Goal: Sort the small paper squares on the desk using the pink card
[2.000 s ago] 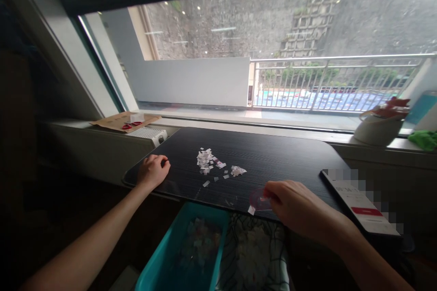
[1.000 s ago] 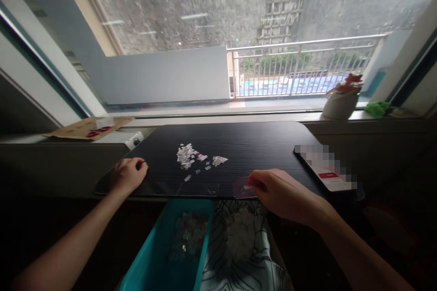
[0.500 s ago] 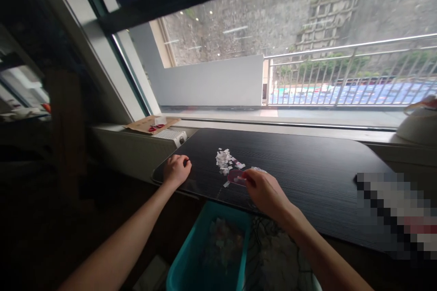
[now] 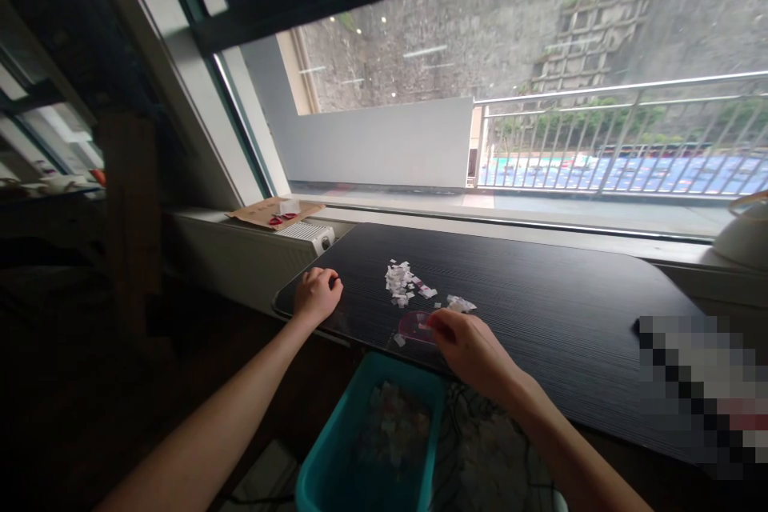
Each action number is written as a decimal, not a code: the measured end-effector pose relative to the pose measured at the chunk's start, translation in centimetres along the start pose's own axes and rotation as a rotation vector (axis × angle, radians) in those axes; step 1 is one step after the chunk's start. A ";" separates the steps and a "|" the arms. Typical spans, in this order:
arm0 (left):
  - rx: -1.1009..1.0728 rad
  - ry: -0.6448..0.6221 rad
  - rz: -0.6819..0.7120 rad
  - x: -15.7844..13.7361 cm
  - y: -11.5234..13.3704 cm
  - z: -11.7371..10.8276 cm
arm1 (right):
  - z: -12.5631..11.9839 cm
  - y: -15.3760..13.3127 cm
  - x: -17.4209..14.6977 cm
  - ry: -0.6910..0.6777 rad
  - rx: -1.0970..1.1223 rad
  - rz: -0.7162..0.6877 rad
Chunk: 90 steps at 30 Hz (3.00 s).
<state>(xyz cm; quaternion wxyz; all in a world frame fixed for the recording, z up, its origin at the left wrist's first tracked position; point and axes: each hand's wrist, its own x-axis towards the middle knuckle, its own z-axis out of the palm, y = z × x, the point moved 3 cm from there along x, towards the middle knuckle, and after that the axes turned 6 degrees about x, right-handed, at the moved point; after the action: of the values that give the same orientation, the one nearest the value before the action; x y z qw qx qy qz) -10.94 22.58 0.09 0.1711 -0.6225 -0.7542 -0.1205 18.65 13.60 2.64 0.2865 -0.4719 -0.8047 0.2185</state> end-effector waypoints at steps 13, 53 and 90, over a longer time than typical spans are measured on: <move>0.023 0.003 0.002 0.1 -0.1 0.3 | -0.7 -0.4 -1.8 -0.025 0.056 0.005; 0.010 0.032 0.009 0.5 -0.3 0.5 | -7.2 3.7 -3.1 0.066 -0.270 0.224; -0.028 0.083 0.031 0.8 -0.5 0.7 | -8.6 3.7 -6.2 0.058 -0.277 0.201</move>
<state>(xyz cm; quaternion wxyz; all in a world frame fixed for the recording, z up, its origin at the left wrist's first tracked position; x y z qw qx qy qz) -11.68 23.50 -0.23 0.1951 -0.6307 -0.7351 -0.1541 29.13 10.51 5.17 0.2185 -0.5911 -0.7672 0.1193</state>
